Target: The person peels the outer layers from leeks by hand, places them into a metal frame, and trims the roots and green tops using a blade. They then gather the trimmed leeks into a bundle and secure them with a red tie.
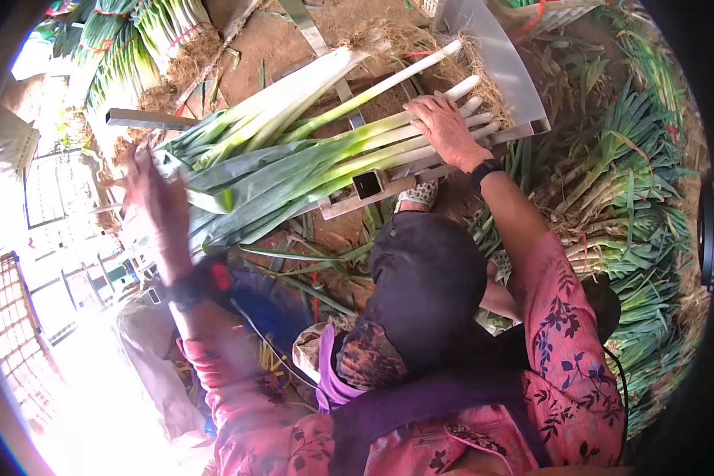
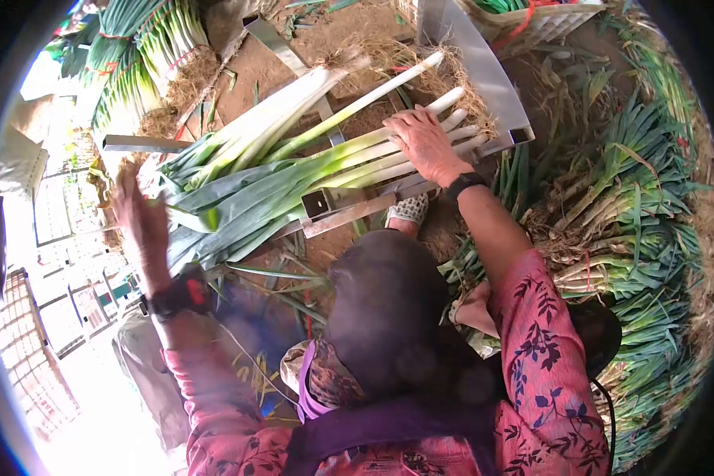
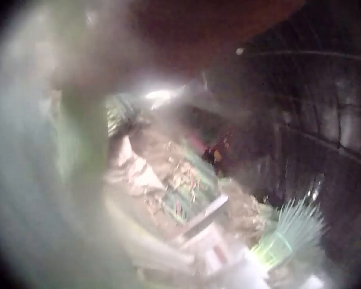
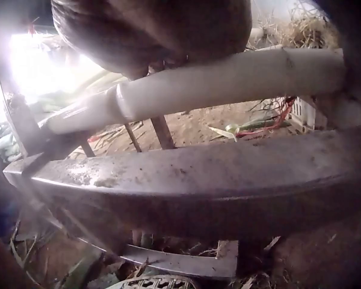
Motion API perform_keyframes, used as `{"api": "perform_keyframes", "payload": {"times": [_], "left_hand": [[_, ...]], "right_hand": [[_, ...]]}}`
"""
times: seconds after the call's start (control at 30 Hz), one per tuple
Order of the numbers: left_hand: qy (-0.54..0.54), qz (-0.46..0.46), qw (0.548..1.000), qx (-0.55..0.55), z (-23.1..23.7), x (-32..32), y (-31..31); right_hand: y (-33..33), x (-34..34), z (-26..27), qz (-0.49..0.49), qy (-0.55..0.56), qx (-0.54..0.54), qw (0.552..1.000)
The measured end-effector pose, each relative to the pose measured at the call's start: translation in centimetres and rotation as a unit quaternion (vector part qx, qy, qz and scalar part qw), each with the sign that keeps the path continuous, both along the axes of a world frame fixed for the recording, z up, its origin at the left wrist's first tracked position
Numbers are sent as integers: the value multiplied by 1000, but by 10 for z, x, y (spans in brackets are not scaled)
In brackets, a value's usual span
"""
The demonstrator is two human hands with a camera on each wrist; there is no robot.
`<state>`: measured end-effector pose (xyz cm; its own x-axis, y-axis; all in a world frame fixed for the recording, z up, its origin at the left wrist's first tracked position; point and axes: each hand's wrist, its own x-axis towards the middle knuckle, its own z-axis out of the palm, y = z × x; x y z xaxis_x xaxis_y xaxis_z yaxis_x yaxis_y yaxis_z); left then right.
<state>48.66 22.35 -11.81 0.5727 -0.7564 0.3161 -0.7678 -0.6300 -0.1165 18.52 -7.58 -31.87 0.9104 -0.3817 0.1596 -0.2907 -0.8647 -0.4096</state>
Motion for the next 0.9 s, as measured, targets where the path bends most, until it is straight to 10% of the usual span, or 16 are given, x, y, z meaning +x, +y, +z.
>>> {"api": "perform_keyframes", "payload": {"times": [0.07,0.2,0.3,0.53,0.9], "left_hand": [[262,-23,964,-29,-22,-52,-59],[175,-224,957,59,-123,-101,-91],[180,-200,953,139,-152,-88,-90],[311,-154,905,246,-129,-53,-122],[395,-122,902,124,-137,-78,-90]], "right_hand": [[-3,1,5,-3,13,5,1000],[-10,-3,12,-28,17,-35,999],[-15,-9,-2,-26,-19,-47,998],[-17,5,-6,-47,-59,-65,995],[4,-18,3,-79,-53,-11,995]]}}
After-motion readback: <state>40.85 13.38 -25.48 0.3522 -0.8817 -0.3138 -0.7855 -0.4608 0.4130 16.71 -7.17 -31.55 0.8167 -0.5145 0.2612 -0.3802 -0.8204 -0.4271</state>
